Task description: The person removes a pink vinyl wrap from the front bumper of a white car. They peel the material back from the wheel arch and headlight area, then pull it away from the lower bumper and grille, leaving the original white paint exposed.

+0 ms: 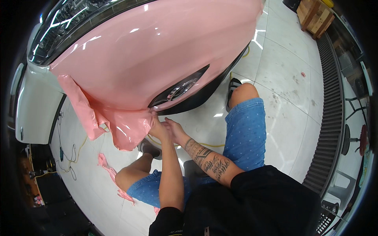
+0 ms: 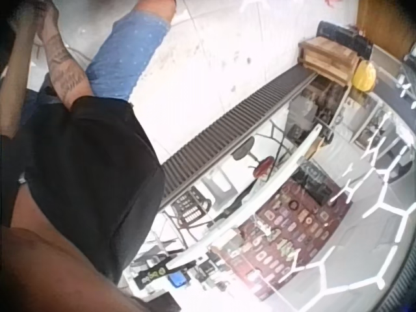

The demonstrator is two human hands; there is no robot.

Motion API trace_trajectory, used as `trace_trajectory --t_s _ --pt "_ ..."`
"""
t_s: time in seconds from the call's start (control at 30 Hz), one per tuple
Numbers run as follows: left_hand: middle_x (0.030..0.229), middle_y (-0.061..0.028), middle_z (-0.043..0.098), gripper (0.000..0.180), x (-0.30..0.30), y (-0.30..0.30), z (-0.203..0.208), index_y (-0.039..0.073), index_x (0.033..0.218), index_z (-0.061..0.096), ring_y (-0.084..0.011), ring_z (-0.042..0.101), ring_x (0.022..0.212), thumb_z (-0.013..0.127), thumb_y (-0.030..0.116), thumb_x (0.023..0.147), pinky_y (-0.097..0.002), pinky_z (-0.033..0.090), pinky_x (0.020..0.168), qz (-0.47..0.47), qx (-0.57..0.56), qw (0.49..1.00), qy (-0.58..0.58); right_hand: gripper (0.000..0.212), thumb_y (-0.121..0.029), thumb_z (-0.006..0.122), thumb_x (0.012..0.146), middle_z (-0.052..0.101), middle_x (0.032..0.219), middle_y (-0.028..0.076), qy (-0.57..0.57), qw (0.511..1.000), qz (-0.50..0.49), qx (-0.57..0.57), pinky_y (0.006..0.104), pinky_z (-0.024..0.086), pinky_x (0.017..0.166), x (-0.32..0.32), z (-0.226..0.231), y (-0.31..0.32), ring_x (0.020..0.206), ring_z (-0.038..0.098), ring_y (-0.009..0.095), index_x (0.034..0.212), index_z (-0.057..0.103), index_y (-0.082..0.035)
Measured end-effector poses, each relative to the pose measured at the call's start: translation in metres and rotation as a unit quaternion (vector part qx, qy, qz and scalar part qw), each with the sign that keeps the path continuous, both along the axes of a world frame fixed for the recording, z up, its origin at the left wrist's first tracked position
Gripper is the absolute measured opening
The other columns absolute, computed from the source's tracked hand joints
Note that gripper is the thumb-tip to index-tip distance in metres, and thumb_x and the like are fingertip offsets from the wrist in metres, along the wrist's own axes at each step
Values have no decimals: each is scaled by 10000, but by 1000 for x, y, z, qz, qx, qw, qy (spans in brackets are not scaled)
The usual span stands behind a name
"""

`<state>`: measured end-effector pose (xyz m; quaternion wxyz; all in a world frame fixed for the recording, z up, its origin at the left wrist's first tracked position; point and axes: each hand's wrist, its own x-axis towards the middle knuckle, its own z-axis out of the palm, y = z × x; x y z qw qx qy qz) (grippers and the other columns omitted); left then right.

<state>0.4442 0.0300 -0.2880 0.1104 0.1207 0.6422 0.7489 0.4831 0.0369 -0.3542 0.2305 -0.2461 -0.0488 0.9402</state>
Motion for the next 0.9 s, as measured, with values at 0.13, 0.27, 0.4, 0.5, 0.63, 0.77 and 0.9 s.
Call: trace_trajectory --t_s 0.13,0.27,0.4,0.5,0.63,0.77,0.9 --pt "1088 -157 564 300 -9 5 -19 -96 1111 492 -201 540 974 443 146 940 -296 436 837 2 88 996 10 384 -338 482 898 581 897 121 -7 999 27 31 348 459 809 -4 17 12 883 570 227 1026 535 20" --pt "1089 -147 553 331 -3 3 -9 -89 1154 458 -223 537 1018 409 172 958 -307 435 876 -80 125 986 -71 338 -296 484 874 574 975 143 33 999 -20 -38 363 463 807 -9 14 44 893 563 239 1014 549 5" --pt "1113 -150 544 326 -8 -9 -1 -80 1175 446 -232 533 1032 394 158 958 -331 441 885 -74 93 991 -63 304 -250 497 828 577 955 151 40 996 20 -81 368 479 777 -11 32 47 840 571 249 988 556 2" --pt "1093 -159 547 294 -12 -22 3 -70 1156 455 -221 539 994 398 132 950 -339 457 860 -83 91 989 -82 275 -195 499 824 585 957 152 89 993 39 -68 419 466 803 -11 33 49 869 570 274 1000 542 12" --pt "887 -134 589 187 10 -10 14 -69 962 492 -183 585 740 422 101 927 -308 502 711 -127 184 969 -105 224 -128 489 828 592 990 155 245 961 44 -122 445 473 794 -23 -4 73 894 572 289 997 544 9" --pt "822 -100 577 283 -13 -28 7 -60 968 537 -154 559 656 387 180 950 -269 477 597 -112 14 994 4 185 -92 453 846 588 938 146 142 975 29 -167 418 481 717 -52 5 53 814 570 281 980 541 1" --pt "653 -46 527 349 -12 -42 19 -57 888 595 -104 464 481 394 219 959 -237 373 443 -123 -188 970 94 162 -9 358 855 554 895 180 133 966 23 -220 364 470 598 -57 5 60 711 551 267 928 500 25"
